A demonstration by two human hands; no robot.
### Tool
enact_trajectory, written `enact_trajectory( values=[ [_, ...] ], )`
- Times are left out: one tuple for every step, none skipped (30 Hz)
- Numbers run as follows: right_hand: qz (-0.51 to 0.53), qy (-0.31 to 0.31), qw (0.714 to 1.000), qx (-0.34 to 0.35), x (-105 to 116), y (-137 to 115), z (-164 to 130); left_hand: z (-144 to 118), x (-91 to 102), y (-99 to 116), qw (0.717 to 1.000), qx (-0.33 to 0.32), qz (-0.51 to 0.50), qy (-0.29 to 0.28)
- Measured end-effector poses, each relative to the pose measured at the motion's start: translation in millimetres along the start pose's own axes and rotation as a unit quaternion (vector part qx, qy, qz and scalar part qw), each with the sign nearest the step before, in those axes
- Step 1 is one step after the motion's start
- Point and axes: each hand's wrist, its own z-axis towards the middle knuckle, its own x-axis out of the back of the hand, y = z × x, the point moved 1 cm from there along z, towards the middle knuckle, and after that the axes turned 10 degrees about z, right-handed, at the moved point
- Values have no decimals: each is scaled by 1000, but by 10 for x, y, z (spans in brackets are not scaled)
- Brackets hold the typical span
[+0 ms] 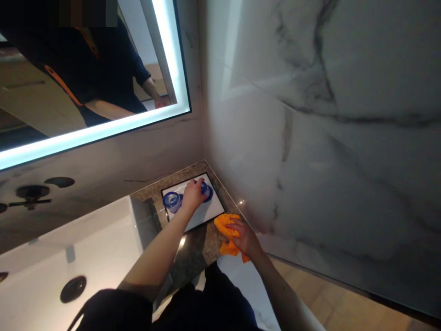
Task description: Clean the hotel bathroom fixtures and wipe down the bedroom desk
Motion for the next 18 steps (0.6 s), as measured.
enact_trajectory(
  values=[
    [16,3,1000,-7,-59,28,-45,93,-40,12,1000,-6,17,-10],
    [34,7,999,-15,-112,58,-89,162,-81,24,999,-13,32,-18],
    [52,10,998,-24,-158,92,-131,214,-115,34,999,-21,45,-23],
    [72,16,997,-32,-195,128,-170,252,-138,43,998,-27,54,-27],
    [90,23,995,-38,-223,167,-204,279,-146,51,997,-33,61,-32],
    [106,33,993,-42,-241,206,-230,294,-140,56,997,-36,66,-37],
    [120,46,991,-43,-250,244,-247,291,-123,55,996,-37,69,-37],
    [130,60,989,-41,-250,278,-253,259,-98,47,997,-38,69,-28],
    [137,75,987,-34,-241,305,-246,189,-76,29,997,-41,59,-5],
    [139,92,986,-22,-224,321,-225,71,-65,-2,998,-46,35,31],
    [139,109,984,-7,-200,324,-189,-100,-76,-49,996,-51,-8,77],
    [134,128,983,7,-172,312,-137,-320,-117,-112,988,-53,-67,125],
    [126,144,981,19,-143,285,-71,-577,-190,-190,975,-46,-139,165],
    [113,156,981,26,-116,241,9,-852,-294,-279,958,-19,-214,190],
    [93,160,982,31,-97,182,99,-1122,-421,-373,942,29,-274,190],
    [68,157,985,34,-89,109,195,-1363,-554,-467,924,104,-315,188],
    [38,147,988,38,-97,25,289,-1558,-678,-556,900,196,-337,195],
    [3,133,990,42,-122,-64,376,-1692,-787,-629,865,280,-373,185]
  ],
)
